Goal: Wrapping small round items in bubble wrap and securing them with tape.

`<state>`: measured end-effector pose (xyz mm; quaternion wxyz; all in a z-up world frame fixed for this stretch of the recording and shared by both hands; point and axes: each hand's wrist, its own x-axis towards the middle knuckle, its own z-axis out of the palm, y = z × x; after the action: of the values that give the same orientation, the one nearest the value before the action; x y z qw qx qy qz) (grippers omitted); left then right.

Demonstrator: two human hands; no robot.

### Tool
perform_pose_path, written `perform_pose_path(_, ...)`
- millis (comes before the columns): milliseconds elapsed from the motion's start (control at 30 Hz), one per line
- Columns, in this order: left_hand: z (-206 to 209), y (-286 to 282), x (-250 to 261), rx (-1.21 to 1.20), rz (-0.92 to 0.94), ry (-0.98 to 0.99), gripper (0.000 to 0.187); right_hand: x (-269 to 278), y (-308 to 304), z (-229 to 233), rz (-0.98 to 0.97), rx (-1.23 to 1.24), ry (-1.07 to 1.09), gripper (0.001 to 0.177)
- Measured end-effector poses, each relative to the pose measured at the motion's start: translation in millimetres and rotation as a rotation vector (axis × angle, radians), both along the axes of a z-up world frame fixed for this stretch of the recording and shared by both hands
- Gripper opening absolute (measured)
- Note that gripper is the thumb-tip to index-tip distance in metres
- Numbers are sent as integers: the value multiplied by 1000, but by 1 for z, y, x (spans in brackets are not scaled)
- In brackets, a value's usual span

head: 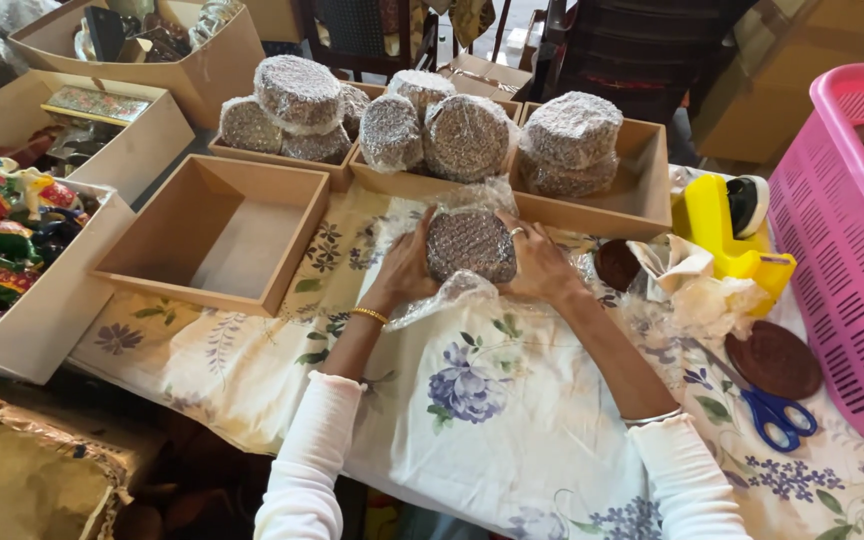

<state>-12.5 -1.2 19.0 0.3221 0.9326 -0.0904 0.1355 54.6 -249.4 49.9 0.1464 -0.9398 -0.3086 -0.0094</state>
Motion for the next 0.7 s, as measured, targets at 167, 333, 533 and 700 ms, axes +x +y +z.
perform_pose_path(167, -13, 6, 9, 4, -73, -215, 114, 2, -5, -8, 35, 62, -49, 137)
perform_pose_path(333, -3, 0, 5, -3, -48, -158, 116, 8, -13, -15, 39, 100, -51, 139)
perform_pose_path(533, 13, -19, -2, -11, 32, 19, 125, 7, -34, -3, 123, 205, 60, 144)
perform_pose_path(700, 16, -48, -8, -132, 28, 5, 112, -17, -65, 5, 101, 273, -171, 119)
